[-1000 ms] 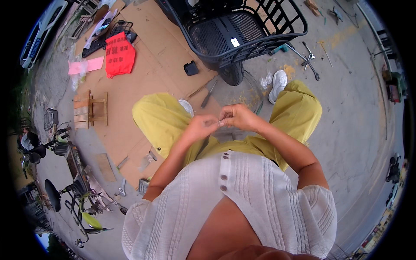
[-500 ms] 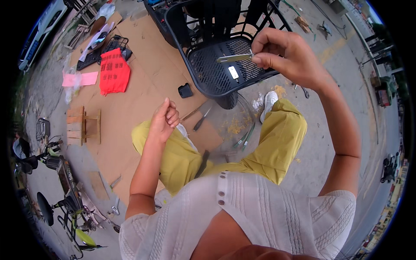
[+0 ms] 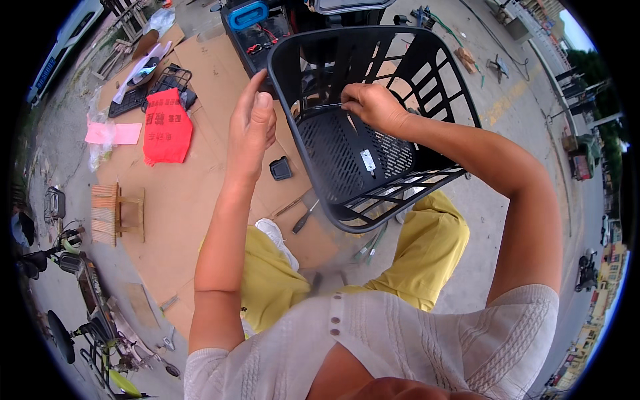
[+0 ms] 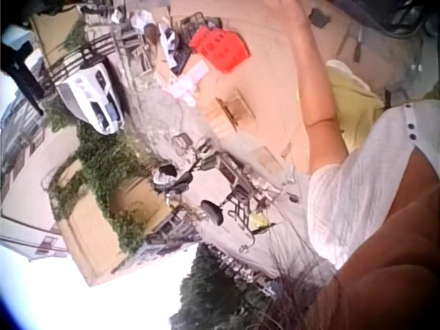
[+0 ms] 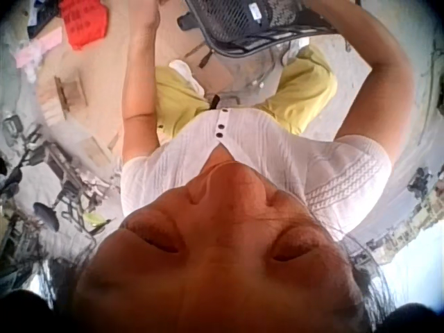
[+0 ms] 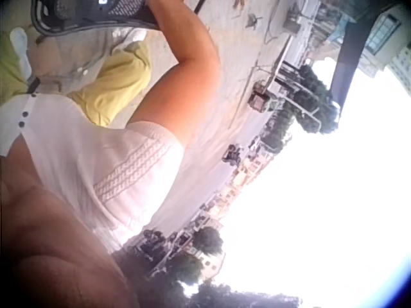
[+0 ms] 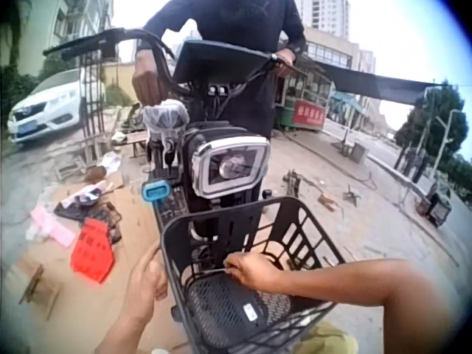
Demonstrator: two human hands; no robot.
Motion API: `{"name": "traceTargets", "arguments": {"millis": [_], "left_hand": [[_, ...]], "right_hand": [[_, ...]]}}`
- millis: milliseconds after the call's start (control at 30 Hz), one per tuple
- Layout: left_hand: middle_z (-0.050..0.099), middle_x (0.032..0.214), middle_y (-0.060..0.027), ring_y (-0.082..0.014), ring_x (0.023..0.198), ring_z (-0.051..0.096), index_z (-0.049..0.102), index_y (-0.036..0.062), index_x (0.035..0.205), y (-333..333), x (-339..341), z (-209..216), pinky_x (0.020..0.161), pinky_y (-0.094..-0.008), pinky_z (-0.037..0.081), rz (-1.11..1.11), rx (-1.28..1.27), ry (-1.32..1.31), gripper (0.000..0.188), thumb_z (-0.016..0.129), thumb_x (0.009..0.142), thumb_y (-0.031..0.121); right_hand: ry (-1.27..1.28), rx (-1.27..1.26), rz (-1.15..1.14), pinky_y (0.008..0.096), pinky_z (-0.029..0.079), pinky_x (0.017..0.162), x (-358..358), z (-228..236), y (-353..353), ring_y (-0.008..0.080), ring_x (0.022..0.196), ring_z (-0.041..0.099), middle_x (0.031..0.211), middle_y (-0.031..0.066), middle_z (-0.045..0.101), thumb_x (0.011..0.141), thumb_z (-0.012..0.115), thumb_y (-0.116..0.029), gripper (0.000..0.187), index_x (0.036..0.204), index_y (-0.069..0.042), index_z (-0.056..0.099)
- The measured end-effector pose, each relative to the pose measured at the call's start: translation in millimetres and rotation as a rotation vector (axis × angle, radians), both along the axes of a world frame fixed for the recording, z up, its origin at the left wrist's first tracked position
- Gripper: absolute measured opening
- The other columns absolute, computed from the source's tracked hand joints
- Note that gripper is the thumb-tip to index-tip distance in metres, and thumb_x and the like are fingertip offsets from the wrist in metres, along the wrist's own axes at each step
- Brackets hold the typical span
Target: The person sits on the ground and uses a screwdriver to tighten screws on a black plastic basket attached to a scooter. They handle small metal parts and fasteners while securing the basket to the vehicle frame.
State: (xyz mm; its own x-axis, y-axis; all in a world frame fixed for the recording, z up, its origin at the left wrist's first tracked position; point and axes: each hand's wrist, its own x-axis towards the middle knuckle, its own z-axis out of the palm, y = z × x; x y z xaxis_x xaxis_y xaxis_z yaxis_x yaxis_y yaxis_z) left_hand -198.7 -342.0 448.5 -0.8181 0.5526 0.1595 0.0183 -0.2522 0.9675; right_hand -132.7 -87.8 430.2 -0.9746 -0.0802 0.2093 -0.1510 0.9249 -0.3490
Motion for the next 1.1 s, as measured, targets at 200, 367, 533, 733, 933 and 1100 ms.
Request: {"name": "traceTargets", "arguments": {"millis": [200,367,533,733,933,1100], "left_hand": [[0.052,0.07,0.002,-0.0026,0.061,0.042,0.046,-0.0044,0.131,19.5,-0.6,35.7,0.053,-0.0196,0.031,-0.014,-0.099,0.109,0.061,0.062,0.085,0.032],[0.05,0.067,0.0026,-0.0029,0.059,0.04,0.048,-0.0054,0.128,17.4,-2.8,39.2,0.053,-0.0207,0.031,0.005,-0.109,0.051,0.054,0.061,0.082,0.02],[0.042,0.06,0.0048,-0.0027,0.055,0.037,0.051,-0.0078,0.123,12.8,4.7,36.0,0.05,-0.0211,0.029,0.107,-0.185,0.123,0.051,0.061,0.08,0.018],[0.041,0.057,0.0057,-0.0021,0.053,0.036,0.052,-0.0097,0.121,9.0,6.5,38.6,0.049,-0.0211,0.029,0.122,-0.195,0.146,0.051,0.061,0.079,0.017],[0.042,0.057,0.0058,-0.0015,0.052,0.036,0.049,-0.012,0.124,5.9,8.6,37.9,0.048,-0.0214,0.027,0.127,-0.175,0.095,0.055,0.062,0.079,0.017],[0.042,0.058,0.0067,-0.0008,0.052,0.035,0.048,-0.0133,0.126,6.9,6.0,34.5,0.047,-0.0206,0.025,0.122,-0.136,0.084,0.056,0.063,0.081,0.017]], "right_hand": [[0.067,0.135,-0.033,0.0361,0.052,0.068,-0.2,-1.0,9.8,0.0282,0.076,0.065,0.08,0.0098,0.067,0.084,0.064,-0.018,0.013,0.089,-0.006,0.065],[0.131,0.26,0.002,0.0354,0.052,0.062,-5.9,-0.5,15.5,0.0276,0.068,0.065,0.075,0.0089,0.067,0.084,0.064,-0.021,0.015,0.087,-0.007,0.066],[0.145,0.304,0.076,0.0403,0.052,0.062,-7.1,-0.5,15.4,0.0309,0.07,0.065,0.076,0.0096,0.067,0.082,0.063,-0.023,0.016,0.085,-0.008,0.062],[0.189,0.399,0.082,0.0356,0.049,0.051,-10.7,0.9,14.9,0.0276,0.058,0.063,0.062,0.0089,0.061,0.084,0.065,-0.027,0.02,0.084,-0.008,0.057],[0.146,0.413,0.084,0.0416,0.049,0.053,-13.1,4.1,16.8,0.0333,0.06,0.063,0.062,0.013,0.062,0.082,0.066,-0.026,0.023,0.087,-0.007,0.055],[0.147,0.391,0.058,0.0425,0.049,0.053,-12.3,0.3,17.1,0.0347,0.06,0.063,0.061,0.0148,0.061,0.082,0.065,-0.026,0.023,0.087,-0.006,0.056]]}}
